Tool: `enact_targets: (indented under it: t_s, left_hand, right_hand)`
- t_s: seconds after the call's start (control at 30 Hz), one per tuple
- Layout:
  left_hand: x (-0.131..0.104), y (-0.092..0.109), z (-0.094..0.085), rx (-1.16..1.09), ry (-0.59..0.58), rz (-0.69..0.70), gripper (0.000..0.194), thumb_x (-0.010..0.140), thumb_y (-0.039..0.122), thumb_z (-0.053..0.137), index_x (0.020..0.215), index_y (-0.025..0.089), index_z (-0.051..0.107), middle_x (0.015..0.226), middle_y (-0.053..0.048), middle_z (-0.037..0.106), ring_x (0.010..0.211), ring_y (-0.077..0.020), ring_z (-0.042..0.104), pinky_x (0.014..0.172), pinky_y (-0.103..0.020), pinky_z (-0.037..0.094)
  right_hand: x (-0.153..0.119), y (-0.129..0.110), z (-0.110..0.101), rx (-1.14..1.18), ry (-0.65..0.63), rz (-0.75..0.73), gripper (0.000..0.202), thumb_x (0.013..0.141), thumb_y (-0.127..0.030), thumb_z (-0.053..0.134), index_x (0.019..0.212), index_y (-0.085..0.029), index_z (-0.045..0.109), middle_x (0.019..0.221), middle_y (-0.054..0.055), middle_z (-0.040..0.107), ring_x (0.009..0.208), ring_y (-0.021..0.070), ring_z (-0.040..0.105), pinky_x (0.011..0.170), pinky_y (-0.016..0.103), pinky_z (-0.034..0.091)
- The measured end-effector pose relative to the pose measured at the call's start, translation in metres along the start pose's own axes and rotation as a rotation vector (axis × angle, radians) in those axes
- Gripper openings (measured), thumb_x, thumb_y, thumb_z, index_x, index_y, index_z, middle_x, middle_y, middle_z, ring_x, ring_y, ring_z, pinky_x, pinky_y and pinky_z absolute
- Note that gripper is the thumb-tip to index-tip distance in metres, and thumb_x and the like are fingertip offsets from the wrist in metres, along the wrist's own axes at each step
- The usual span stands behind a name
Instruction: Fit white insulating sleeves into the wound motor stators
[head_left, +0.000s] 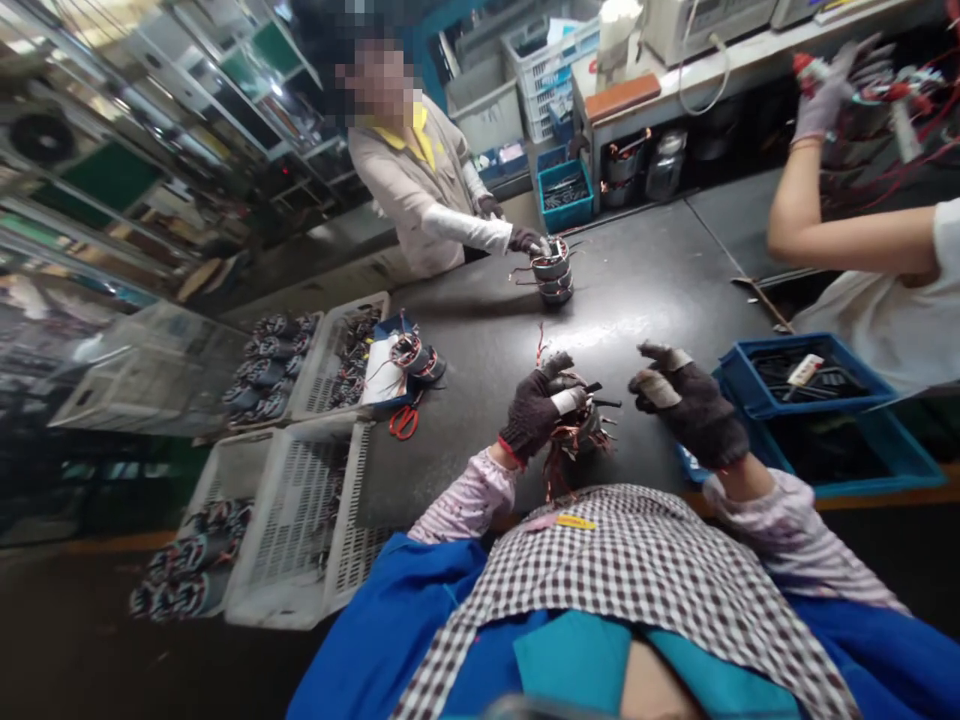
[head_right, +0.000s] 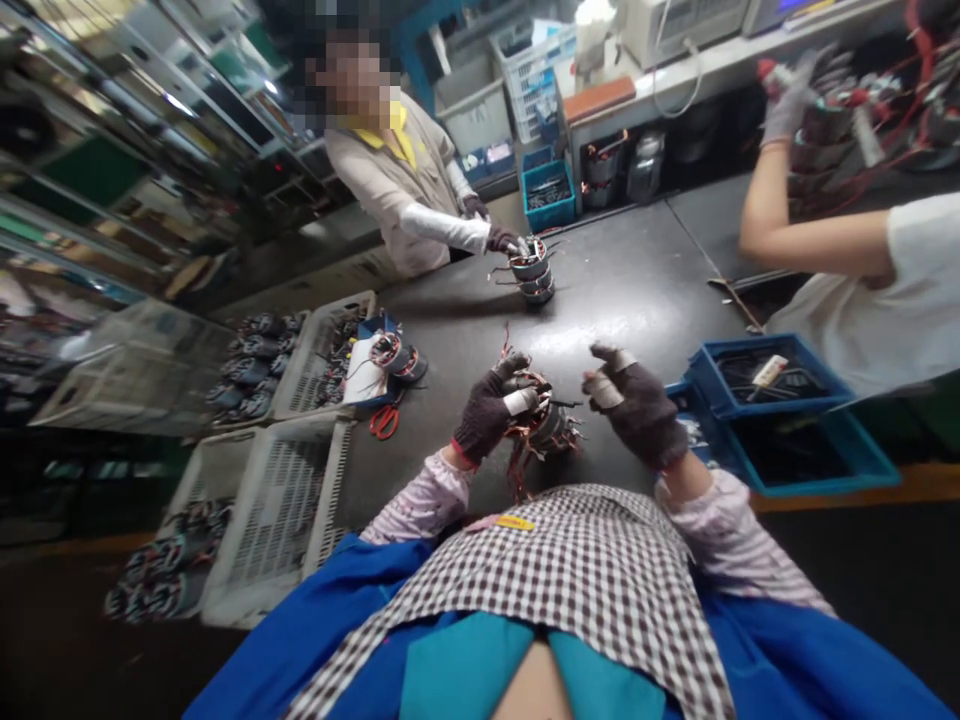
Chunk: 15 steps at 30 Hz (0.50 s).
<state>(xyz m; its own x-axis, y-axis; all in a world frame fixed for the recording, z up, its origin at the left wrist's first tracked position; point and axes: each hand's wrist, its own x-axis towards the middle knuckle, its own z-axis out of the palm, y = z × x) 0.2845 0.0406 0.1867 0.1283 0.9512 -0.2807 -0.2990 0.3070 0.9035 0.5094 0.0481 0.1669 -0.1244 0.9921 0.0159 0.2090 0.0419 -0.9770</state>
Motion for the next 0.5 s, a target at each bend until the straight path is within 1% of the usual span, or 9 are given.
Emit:
enact_targets:
  t_s: [0.03, 0.1, 0.13, 0.2, 0.23, 0.3, 0.37, 0.43, 0.5]
  left_hand:
    - [-0.001, 0.001, 0.002, 0.008, -0.004, 0.019, 0.077, 0.063, 0.032, 0.104, 0.131, 0.020, 0.071, 0.093, -0.001, 0.077, 0.075, -0.0152, 0.072, 0.073, -0.030, 0.059]
    - [-0.004, 0.002, 0.005, 0.037, -0.025, 0.025, 0.075, 0.063, 0.033, 0.104, 0.130, 0.020, 0.072, 0.089, 0.000, 0.075, 0.072, -0.0139, 0.069, 0.069, -0.028, 0.057]
    - [-0.005, 0.003, 0.005, 0.046, -0.038, 0.012, 0.074, 0.065, 0.034, 0.104, 0.130, 0.020, 0.072, 0.090, -0.001, 0.075, 0.073, -0.0145, 0.069, 0.070, -0.029, 0.057]
    - [-0.006, 0.003, -0.003, 0.049, 0.001, 0.023, 0.072, 0.067, 0.034, 0.102, 0.132, 0.022, 0.071, 0.098, -0.003, 0.077, 0.081, -0.0177, 0.072, 0.077, -0.032, 0.060]
    - [-0.005, 0.002, -0.009, 0.054, 0.079, 0.072, 0.071, 0.069, 0.033, 0.101, 0.132, 0.024, 0.070, 0.104, -0.004, 0.078, 0.089, -0.0196, 0.074, 0.083, -0.035, 0.062]
    - [-0.002, -0.003, -0.024, 0.100, 0.318, 0.207, 0.073, 0.068, 0.025, 0.099, 0.134, 0.027, 0.069, 0.118, -0.006, 0.078, 0.109, -0.0223, 0.074, 0.097, -0.036, 0.061]
    - [0.002, -0.014, -0.038, 0.180, 0.519, 0.252, 0.079, 0.064, 0.016, 0.099, 0.136, 0.026, 0.068, 0.125, -0.008, 0.077, 0.119, -0.0237, 0.072, 0.102, -0.034, 0.059]
    - [0.004, -0.027, -0.045, 0.228, 0.536, 0.152, 0.083, 0.061, 0.014, 0.099, 0.137, 0.025, 0.068, 0.122, -0.009, 0.078, 0.116, -0.0253, 0.074, 0.099, -0.034, 0.060]
    - [0.003, -0.037, -0.046, 0.220, 0.441, 0.035, 0.080, 0.063, 0.021, 0.099, 0.137, 0.024, 0.068, 0.115, -0.007, 0.080, 0.104, -0.0246, 0.076, 0.093, -0.035, 0.062]
  right_hand:
    - [-0.002, -0.011, 0.002, -0.007, -0.061, -0.059, 0.052, 0.100, -0.054, 0.067, 0.140, -0.021, 0.067, 0.097, 0.006, 0.080, 0.079, 0.0222, 0.075, 0.077, 0.035, 0.064]
    - [-0.004, -0.030, 0.008, -0.042, -0.188, -0.175, 0.035, 0.096, -0.048, 0.073, 0.121, -0.024, 0.077, 0.096, 0.007, 0.081, 0.087, 0.0247, 0.077, 0.086, 0.039, 0.066]
    - [-0.006, -0.036, 0.010, -0.039, -0.204, -0.195, 0.027, 0.095, -0.046, 0.074, 0.110, -0.025, 0.080, 0.096, 0.007, 0.081, 0.089, 0.0255, 0.078, 0.089, 0.040, 0.066]
    - [-0.012, -0.033, 0.008, 0.035, -0.126, -0.126, 0.022, 0.094, -0.047, 0.075, 0.100, -0.027, 0.080, 0.094, 0.006, 0.081, 0.086, 0.0252, 0.078, 0.086, 0.041, 0.066]
    - [-0.016, -0.025, 0.005, 0.095, -0.047, -0.056, 0.023, 0.093, -0.049, 0.076, 0.101, -0.028, 0.079, 0.094, 0.006, 0.081, 0.082, 0.0243, 0.077, 0.082, 0.041, 0.067]
    - [-0.026, 0.001, -0.002, 0.164, 0.081, 0.098, 0.027, 0.091, -0.048, 0.077, 0.108, -0.027, 0.077, 0.096, 0.006, 0.081, 0.078, 0.0225, 0.075, 0.077, 0.039, 0.065]
    - [-0.036, 0.033, -0.004, 0.115, 0.076, 0.221, 0.029, 0.091, -0.044, 0.072, 0.112, -0.025, 0.077, 0.095, 0.007, 0.080, 0.074, 0.0214, 0.073, 0.073, 0.037, 0.063]
    - [-0.043, 0.060, 0.000, -0.019, -0.025, 0.262, 0.029, 0.092, -0.040, 0.067, 0.111, -0.022, 0.079, 0.094, 0.008, 0.081, 0.076, 0.0220, 0.071, 0.077, 0.038, 0.062]
    - [-0.046, 0.076, 0.009, -0.144, -0.084, 0.230, 0.026, 0.093, -0.037, 0.065, 0.107, -0.022, 0.081, 0.098, 0.010, 0.082, 0.084, 0.0247, 0.073, 0.087, 0.042, 0.062]
